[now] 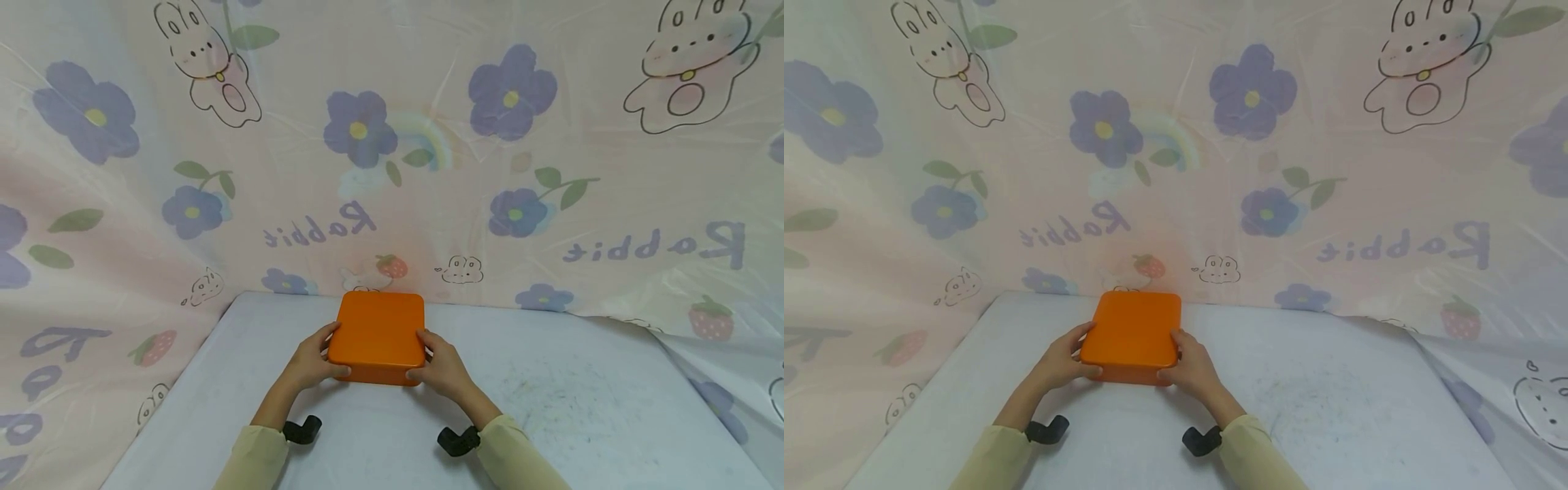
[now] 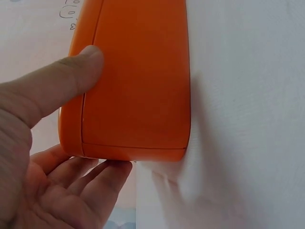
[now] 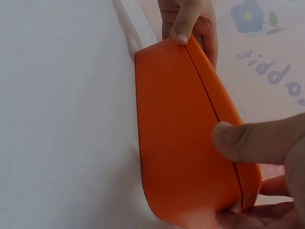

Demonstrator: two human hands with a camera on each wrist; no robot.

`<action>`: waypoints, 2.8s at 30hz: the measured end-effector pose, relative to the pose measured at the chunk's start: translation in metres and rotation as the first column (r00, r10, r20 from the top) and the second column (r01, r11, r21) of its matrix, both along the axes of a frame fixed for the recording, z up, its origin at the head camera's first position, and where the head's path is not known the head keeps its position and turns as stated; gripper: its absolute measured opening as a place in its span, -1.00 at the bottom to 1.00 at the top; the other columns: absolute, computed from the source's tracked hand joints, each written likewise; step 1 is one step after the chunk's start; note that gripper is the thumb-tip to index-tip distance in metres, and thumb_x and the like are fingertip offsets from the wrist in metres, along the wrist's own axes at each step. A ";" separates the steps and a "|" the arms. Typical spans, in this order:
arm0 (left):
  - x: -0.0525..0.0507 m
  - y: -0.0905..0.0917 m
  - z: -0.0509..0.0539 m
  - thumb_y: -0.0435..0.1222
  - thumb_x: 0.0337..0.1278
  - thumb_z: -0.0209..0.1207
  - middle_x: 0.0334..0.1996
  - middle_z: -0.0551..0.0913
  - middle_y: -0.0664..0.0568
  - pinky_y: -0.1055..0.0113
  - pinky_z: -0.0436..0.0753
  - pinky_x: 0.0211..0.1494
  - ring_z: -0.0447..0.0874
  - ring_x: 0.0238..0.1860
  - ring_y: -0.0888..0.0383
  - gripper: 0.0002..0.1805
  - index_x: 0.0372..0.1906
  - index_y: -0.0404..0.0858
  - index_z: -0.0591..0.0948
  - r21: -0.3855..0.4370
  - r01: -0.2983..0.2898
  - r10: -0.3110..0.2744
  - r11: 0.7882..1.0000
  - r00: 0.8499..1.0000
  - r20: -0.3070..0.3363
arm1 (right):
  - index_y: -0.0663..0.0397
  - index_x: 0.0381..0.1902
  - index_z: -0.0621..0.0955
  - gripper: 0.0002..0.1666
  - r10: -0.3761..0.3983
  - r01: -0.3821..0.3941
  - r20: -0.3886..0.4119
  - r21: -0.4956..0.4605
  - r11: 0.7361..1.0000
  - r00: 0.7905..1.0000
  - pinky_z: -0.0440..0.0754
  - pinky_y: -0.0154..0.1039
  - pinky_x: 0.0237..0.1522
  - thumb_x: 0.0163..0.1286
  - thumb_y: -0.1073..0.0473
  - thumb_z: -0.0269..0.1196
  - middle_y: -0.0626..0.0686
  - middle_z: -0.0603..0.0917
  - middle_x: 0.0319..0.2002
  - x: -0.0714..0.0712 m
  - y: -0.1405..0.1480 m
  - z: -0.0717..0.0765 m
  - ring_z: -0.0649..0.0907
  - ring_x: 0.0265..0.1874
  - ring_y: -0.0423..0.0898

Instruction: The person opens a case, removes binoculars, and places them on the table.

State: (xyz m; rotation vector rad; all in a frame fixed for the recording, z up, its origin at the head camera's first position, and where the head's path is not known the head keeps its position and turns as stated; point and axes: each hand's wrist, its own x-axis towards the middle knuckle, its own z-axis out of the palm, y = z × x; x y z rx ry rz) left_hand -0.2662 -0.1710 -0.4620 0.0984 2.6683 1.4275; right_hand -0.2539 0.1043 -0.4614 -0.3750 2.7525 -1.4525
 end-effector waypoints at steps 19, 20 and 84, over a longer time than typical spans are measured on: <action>0.000 0.000 -0.001 -0.25 -0.30 0.53 0.48 0.22 -0.03 -0.04 0.46 0.33 0.29 0.42 -0.13 0.08 0.46 0.02 0.23 0.004 -0.011 0.011 1.000 1.000 0.000 | 0.28 0.40 0.29 -0.02 0.021 -0.020 -0.015 0.017 1.000 1.000 0.54 0.02 0.21 0.04 0.24 0.47 0.23 0.32 0.41 -0.001 0.002 -0.002 0.53 0.24 0.14; 0.000 0.001 -0.001 -0.25 -0.30 0.53 0.48 0.23 -0.03 -0.05 0.45 0.34 0.29 0.42 -0.13 0.08 0.46 0.02 0.23 0.002 -0.011 0.011 1.000 1.000 -0.002 | 0.28 0.40 0.29 -0.02 0.022 -0.022 -0.015 0.017 1.000 1.000 0.53 0.02 0.21 0.05 0.24 0.47 0.24 0.32 0.41 0.000 0.002 -0.001 0.53 0.25 0.14; 0.004 0.005 0.004 -0.27 -0.32 0.55 0.49 0.20 -0.05 -0.05 0.43 0.35 0.25 0.43 -0.15 0.10 0.46 -0.02 0.24 0.037 -0.028 0.027 0.999 1.000 0.011 | 0.34 0.38 0.30 -0.07 0.038 -0.040 -0.036 -0.040 0.998 0.999 0.52 -0.05 0.20 0.07 0.28 0.44 0.28 0.23 0.44 0.003 0.005 -0.003 0.44 0.32 0.17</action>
